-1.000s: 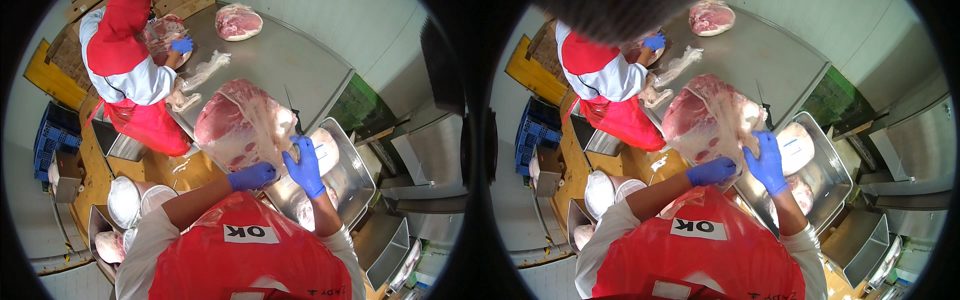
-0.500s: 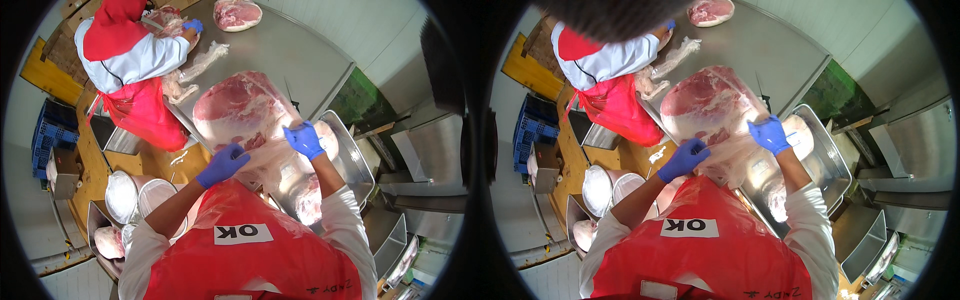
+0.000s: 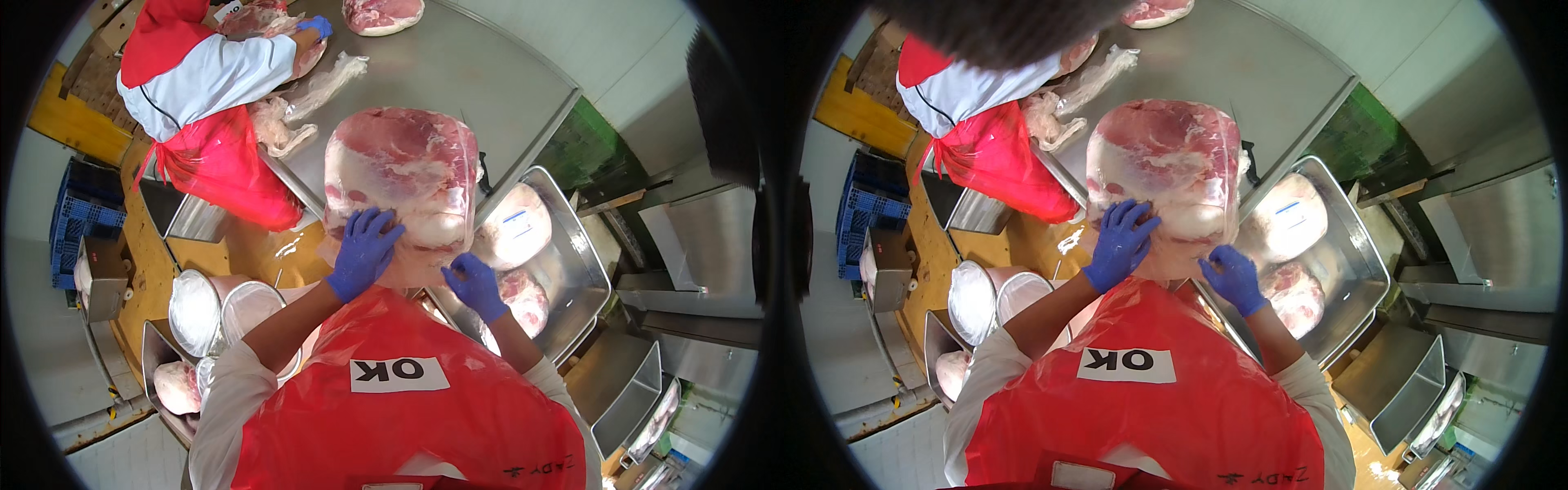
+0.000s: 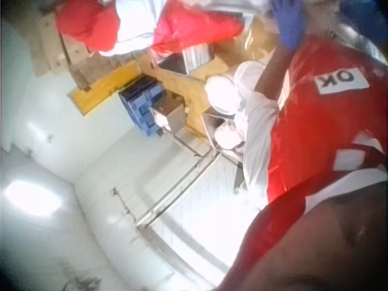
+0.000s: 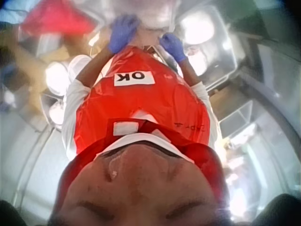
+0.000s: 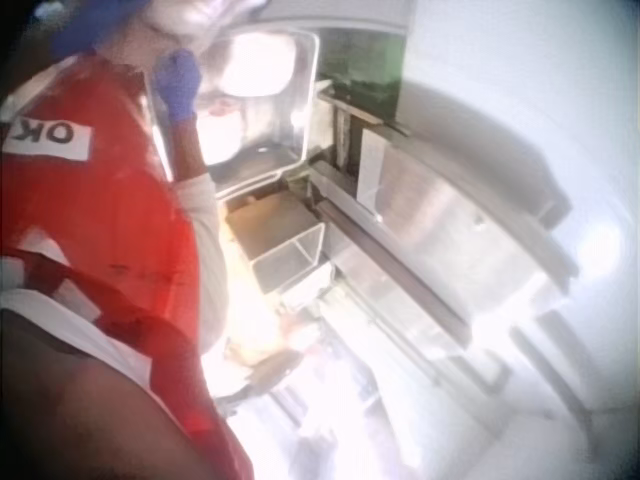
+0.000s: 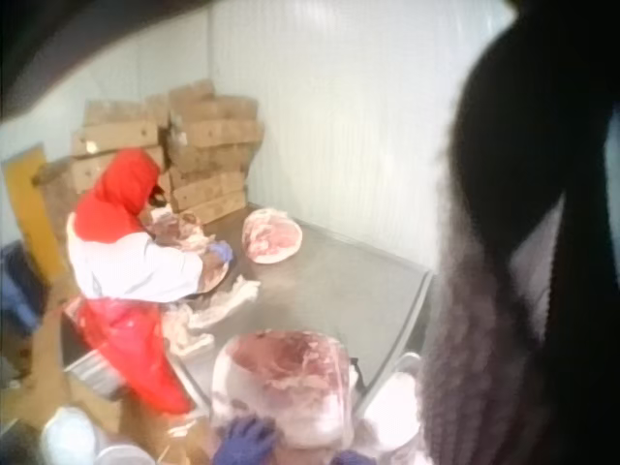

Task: The person removes vacuum-sealed meat from a tray, places it on a stainless steel table, and uses a knife to trim fat and connective tissue. Trimmed pieces are set aside, and the trimmed meat is placed into a metal tray. The person repeats this process with additional cuts of meat.

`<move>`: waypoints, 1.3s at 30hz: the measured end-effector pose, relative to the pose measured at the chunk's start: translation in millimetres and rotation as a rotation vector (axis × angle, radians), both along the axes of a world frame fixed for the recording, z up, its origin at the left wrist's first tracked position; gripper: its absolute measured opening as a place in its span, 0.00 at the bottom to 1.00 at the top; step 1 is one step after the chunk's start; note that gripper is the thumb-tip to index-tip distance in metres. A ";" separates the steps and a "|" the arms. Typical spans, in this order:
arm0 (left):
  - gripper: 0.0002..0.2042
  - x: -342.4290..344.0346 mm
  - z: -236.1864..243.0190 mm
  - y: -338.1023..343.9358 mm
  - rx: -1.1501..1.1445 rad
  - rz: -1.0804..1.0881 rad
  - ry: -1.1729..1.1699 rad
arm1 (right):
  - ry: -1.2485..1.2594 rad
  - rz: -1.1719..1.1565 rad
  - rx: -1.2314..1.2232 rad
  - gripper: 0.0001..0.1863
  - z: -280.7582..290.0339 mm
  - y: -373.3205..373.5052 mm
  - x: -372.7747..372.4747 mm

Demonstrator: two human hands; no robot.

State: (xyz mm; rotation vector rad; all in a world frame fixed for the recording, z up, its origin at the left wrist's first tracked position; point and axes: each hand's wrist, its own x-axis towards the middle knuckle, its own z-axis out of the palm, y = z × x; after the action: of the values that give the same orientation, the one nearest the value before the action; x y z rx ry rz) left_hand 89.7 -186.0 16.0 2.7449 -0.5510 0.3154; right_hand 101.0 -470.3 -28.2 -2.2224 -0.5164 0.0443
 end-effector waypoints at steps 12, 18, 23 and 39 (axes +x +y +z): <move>0.24 -30.2 -32.0 25.9 -0.382 0.428 0.415 | 0.064 -0.416 0.310 0.35 -14.4 23.5 111.5; 0.31 0.0 -20.5 -2.4 -0.185 0.502 0.702 | -0.103 -0.496 0.013 0.09 -13.7 36.5 149.1; 0.19 -14.2 -45.8 21.2 -0.229 0.475 0.424 | -0.142 -0.702 -0.072 0.09 -35.3 -20.7 198.5; 0.13 0.7 -47.5 52.4 -0.468 0.499 0.035 | 0.163 0.060 -0.400 0.05 -96.8 -64.1 24.3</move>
State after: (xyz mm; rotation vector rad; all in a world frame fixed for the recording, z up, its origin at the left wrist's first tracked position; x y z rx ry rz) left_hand 90.4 -133.6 -31.5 2.3788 0.2109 0.4442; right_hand 125.3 -534.4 -124.9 -2.5615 -0.5183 0.3869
